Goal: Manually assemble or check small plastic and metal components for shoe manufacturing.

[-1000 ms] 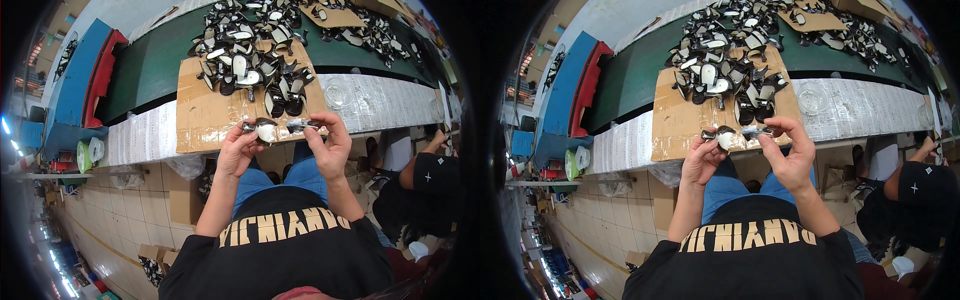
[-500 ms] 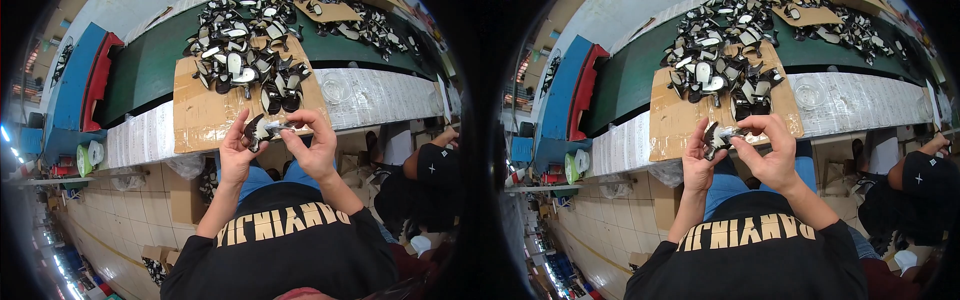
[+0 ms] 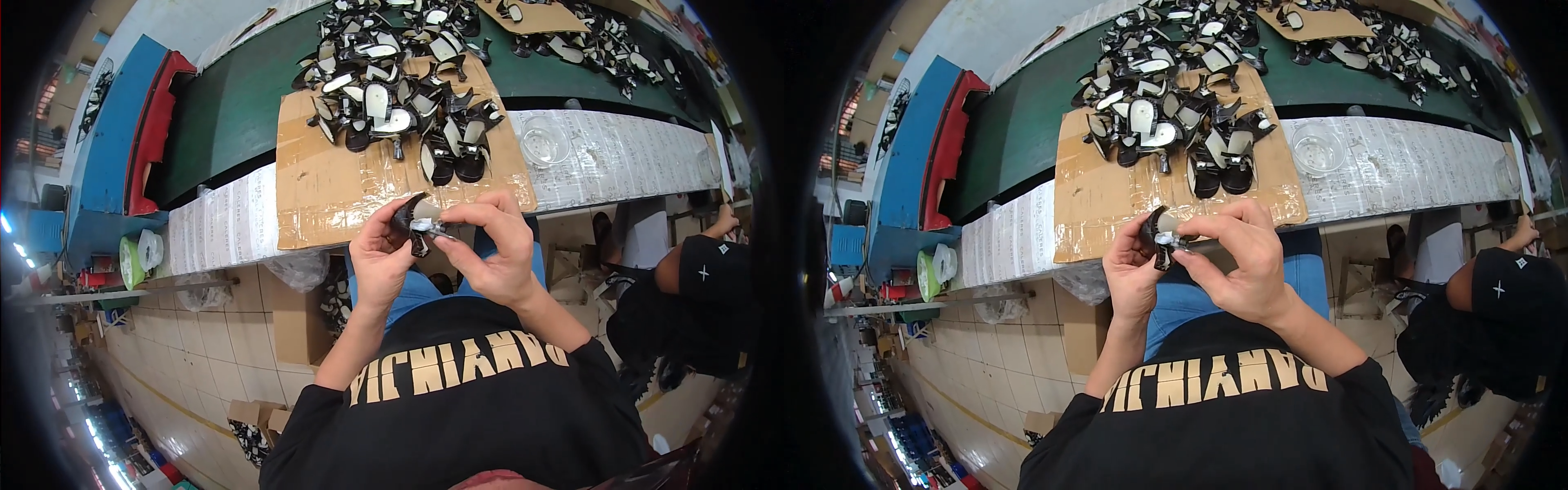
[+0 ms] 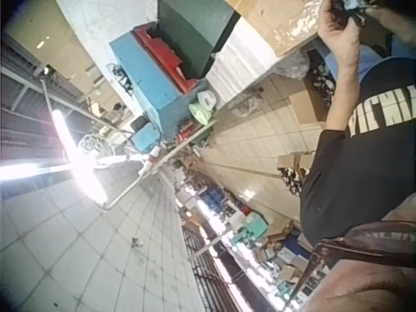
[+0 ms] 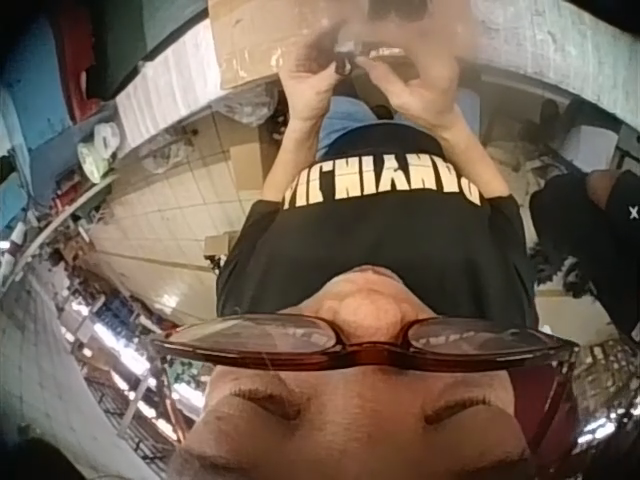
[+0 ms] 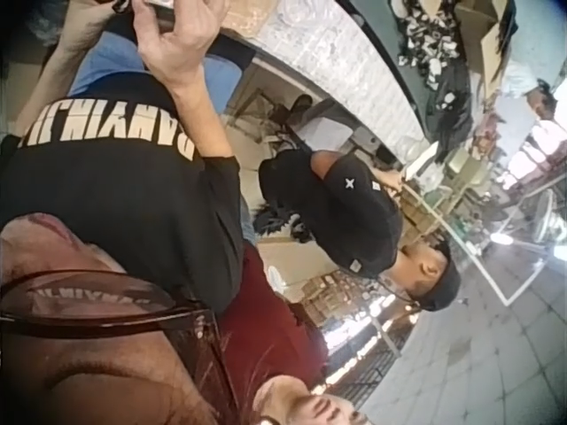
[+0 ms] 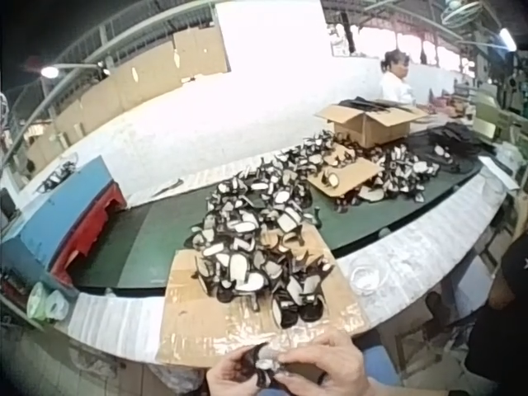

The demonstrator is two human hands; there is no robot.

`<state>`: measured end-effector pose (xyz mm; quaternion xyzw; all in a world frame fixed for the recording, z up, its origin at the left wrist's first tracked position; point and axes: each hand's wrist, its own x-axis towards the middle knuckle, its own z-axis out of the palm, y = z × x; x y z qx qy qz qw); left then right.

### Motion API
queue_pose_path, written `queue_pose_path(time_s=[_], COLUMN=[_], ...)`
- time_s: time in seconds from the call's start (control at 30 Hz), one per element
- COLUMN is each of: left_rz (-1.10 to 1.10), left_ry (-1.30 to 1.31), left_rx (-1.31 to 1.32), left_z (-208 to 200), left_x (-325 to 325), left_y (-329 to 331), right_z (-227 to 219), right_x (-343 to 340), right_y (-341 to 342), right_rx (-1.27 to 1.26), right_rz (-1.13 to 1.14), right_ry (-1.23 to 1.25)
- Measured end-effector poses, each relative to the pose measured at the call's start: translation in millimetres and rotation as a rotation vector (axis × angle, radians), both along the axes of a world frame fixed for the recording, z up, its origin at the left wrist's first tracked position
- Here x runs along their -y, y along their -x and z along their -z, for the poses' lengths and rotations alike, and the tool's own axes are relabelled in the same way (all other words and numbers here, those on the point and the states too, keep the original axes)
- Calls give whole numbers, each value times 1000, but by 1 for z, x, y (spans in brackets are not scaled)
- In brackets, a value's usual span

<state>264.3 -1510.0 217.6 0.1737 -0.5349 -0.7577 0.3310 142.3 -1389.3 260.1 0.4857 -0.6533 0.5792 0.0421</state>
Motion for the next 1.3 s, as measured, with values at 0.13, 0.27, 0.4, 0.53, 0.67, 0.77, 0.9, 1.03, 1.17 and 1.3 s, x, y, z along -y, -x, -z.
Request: queue_pose_path(time_s=[0.13,0.27,0.4,0.53,0.67,0.77,0.9,1.03,1.17,1.3], left_rz=[-4,0,37,71,84,69,-6,-40,-47,-36], left_ry=[-11,-3,30,13,80,128,169,306,337,311], left_rx=[-36,-5,94,135,190,225,207,236,241,224], left_z=[0,5,-6,-13,-5,-4,-7,-2,-2,1], left_x=[3,7,1,-3,-5,-7,-11,-10,-11,-11], left_y=[0,-2,-3,-5,-6,-6,-2,-3,-1,0], right_z=[-6,-17,-9,-5,1,3,0,-2,-1,0], right_x=[-6,-15,-10,-6,-4,-2,-3,-2,-4,-4], right_y=[-4,-6,4,8,8,10,13,14,18,21], right_rx=[29,99,147,57,-24,-88,-148,-178,-192,-191], right_rz=[-35,-57,13,-23,-3,70,113,155,180,208], right_ry=[3,-18,26,-46,-84,-68,-63,-45,-61,-49])
